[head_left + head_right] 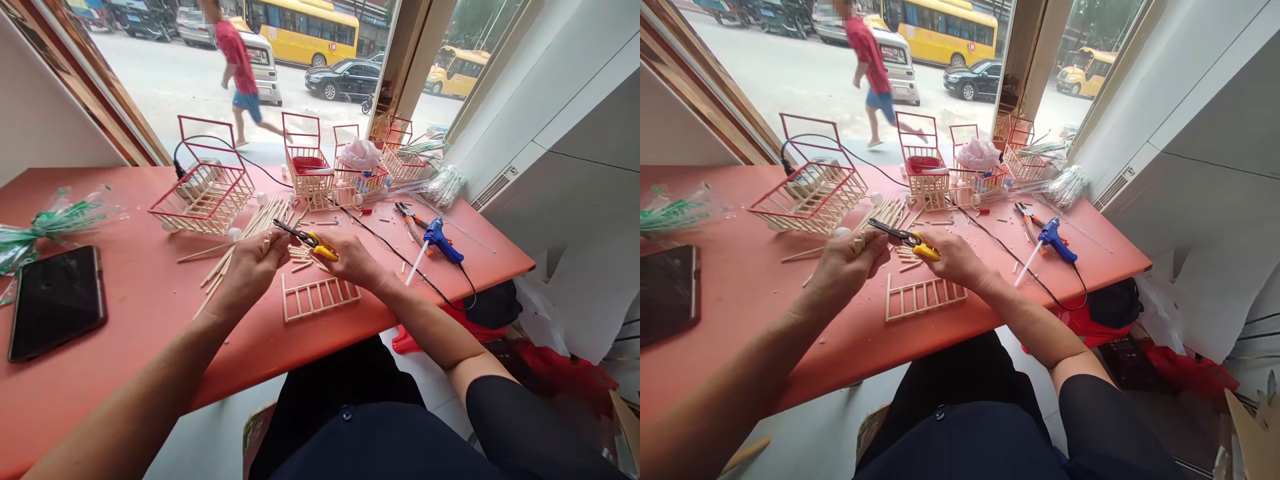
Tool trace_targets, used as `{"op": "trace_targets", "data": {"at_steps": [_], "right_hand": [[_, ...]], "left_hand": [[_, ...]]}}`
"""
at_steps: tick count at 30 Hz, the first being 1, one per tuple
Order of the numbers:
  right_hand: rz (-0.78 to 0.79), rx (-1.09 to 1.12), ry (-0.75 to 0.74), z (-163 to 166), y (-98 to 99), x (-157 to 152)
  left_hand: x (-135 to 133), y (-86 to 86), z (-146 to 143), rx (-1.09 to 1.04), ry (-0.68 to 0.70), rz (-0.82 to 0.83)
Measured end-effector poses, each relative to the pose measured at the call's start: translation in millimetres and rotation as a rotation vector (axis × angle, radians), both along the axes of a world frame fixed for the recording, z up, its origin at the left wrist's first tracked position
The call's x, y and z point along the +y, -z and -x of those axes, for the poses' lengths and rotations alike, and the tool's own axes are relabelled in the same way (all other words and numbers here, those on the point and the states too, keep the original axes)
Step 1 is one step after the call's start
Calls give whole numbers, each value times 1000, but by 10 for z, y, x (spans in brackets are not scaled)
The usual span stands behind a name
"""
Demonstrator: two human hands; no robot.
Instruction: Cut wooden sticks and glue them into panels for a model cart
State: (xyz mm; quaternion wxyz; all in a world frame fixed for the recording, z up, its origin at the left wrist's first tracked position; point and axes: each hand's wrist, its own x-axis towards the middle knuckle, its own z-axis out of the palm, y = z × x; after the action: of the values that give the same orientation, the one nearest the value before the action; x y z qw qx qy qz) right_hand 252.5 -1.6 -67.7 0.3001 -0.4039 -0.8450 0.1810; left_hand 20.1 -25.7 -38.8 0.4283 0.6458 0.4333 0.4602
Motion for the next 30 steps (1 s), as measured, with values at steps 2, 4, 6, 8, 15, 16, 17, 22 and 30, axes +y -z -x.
{"op": "trace_targets", "data": {"at_steps": [2,4,6,8,15,16,17,22,30], "right_hand": [[-6,26,-6,-6,2,6],[3,38,-12,-5,-1,6],[22,44,-21,1,-10,-3],[39,49,-25,11,-31,-20],[47,-26,66,34,-147,-119],[51,-33,70,33,-155,-128],[53,-37,70,33,-158,-134],[66,-60,87,42,-133,-149],[134,-103,95,68,-173,-88]], "left_hand": [[-8,-12,-7,-58,33,37],[-10,-14,-11,-78,45,54],[-14,-19,-11,-55,24,37],[-29,-37,-13,-34,-2,15],[-113,-137,-46,-106,-8,13],[-117,-138,-51,-111,-8,17],[-118,-135,-54,-113,-12,18],[-111,-105,-68,-104,-3,35],[-52,-83,-73,-53,-92,-11]]}}
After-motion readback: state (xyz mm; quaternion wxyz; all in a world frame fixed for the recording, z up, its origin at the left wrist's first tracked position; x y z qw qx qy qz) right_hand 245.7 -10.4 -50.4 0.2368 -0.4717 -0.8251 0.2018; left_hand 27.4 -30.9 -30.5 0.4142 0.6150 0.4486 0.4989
